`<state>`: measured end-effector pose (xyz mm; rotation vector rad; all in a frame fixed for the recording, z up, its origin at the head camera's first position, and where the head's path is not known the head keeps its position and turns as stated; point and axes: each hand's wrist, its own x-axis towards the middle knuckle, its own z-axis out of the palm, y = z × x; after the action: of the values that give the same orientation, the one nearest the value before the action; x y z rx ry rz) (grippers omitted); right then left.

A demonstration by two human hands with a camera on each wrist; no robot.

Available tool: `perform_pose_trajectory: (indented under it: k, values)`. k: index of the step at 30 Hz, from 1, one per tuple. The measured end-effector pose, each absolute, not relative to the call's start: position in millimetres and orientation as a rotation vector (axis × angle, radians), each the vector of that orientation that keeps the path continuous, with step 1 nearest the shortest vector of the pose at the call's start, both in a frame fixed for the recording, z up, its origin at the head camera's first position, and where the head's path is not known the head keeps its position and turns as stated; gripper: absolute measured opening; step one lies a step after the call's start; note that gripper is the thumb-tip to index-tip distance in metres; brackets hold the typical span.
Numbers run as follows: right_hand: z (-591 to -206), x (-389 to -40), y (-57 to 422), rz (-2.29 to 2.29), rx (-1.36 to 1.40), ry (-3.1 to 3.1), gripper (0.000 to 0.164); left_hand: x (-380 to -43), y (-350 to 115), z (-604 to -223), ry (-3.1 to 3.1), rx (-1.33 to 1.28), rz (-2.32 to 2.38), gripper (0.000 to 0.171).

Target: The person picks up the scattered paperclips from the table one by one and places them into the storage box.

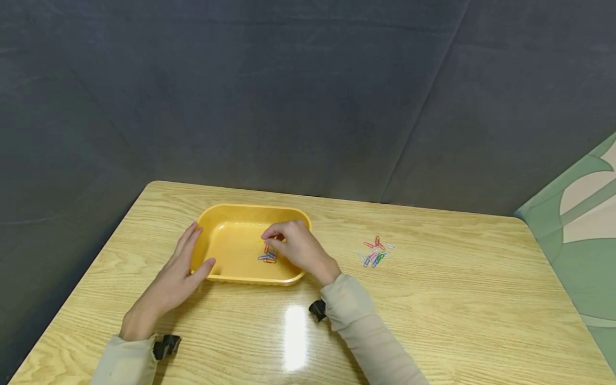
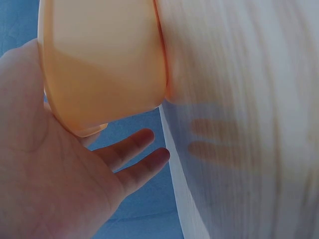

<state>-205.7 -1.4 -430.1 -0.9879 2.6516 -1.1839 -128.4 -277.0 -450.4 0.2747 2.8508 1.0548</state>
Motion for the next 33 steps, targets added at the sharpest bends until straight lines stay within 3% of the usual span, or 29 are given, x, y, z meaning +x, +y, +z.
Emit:
perform_pose_trajectory:
  k: [33]
  values:
    - [-436.7,-200.8,-13.6,-0.853,-0.926,2.765,0.011,-128.0,-276.0,-448.5,2.835,0.256,1.061,0.081]
